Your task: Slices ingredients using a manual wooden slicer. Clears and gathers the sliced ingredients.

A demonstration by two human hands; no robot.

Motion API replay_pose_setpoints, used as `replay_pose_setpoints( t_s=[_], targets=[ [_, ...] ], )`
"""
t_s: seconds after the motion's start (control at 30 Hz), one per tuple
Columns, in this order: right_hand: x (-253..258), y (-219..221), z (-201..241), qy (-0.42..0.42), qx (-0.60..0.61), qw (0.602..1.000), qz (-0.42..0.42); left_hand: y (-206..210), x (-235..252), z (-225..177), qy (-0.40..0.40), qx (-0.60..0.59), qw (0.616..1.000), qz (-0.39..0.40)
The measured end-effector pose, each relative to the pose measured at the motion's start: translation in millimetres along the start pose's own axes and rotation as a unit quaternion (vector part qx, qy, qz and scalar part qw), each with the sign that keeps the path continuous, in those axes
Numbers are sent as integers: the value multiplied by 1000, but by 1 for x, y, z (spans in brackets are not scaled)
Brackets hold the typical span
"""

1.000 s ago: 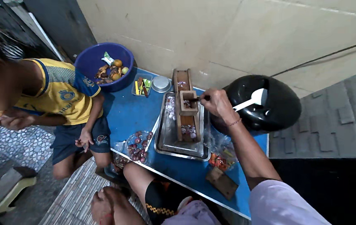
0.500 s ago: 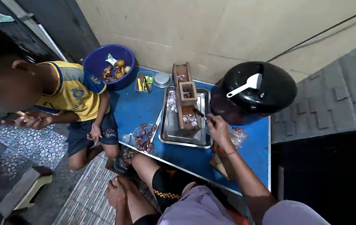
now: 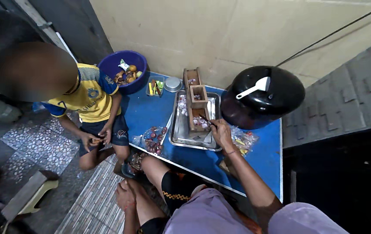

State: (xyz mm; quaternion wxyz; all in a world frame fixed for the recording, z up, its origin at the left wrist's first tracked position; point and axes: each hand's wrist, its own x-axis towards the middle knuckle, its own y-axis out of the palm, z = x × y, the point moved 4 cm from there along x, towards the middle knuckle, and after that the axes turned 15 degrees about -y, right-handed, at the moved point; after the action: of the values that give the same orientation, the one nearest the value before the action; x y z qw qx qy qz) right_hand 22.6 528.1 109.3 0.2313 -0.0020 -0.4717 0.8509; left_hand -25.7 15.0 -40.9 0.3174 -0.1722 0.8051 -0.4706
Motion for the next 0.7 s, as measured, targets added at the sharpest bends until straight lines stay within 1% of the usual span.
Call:
replay_pose_setpoints(
  t_s=[0.07, 0.17, 0.3, 0.37, 0.5, 0.7],
  targets=[
    [-2, -2, 2, -6, 3, 1000, 14, 0, -1, 0, 0, -9, 1000, 5],
    [-5, -7, 5, 6, 12, 999, 44, -2, -2, -1, -1, -6, 1000, 3],
    [0, -8, 2, -19, 5, 1000, 8, -1, 0, 0, -3, -15, 1000, 8],
    [6, -3, 0, -30, -5, 1000, 5, -3, -1, -1, -3, -14, 1000, 5],
    [11, 3, -4, -56, -22, 997, 43, -3, -1, -1, 5, -6, 1000, 2],
    [-9, -15, -4, -96, -34, 991, 82, 1, 3, 3, 0, -6, 1000, 5]
  ],
)
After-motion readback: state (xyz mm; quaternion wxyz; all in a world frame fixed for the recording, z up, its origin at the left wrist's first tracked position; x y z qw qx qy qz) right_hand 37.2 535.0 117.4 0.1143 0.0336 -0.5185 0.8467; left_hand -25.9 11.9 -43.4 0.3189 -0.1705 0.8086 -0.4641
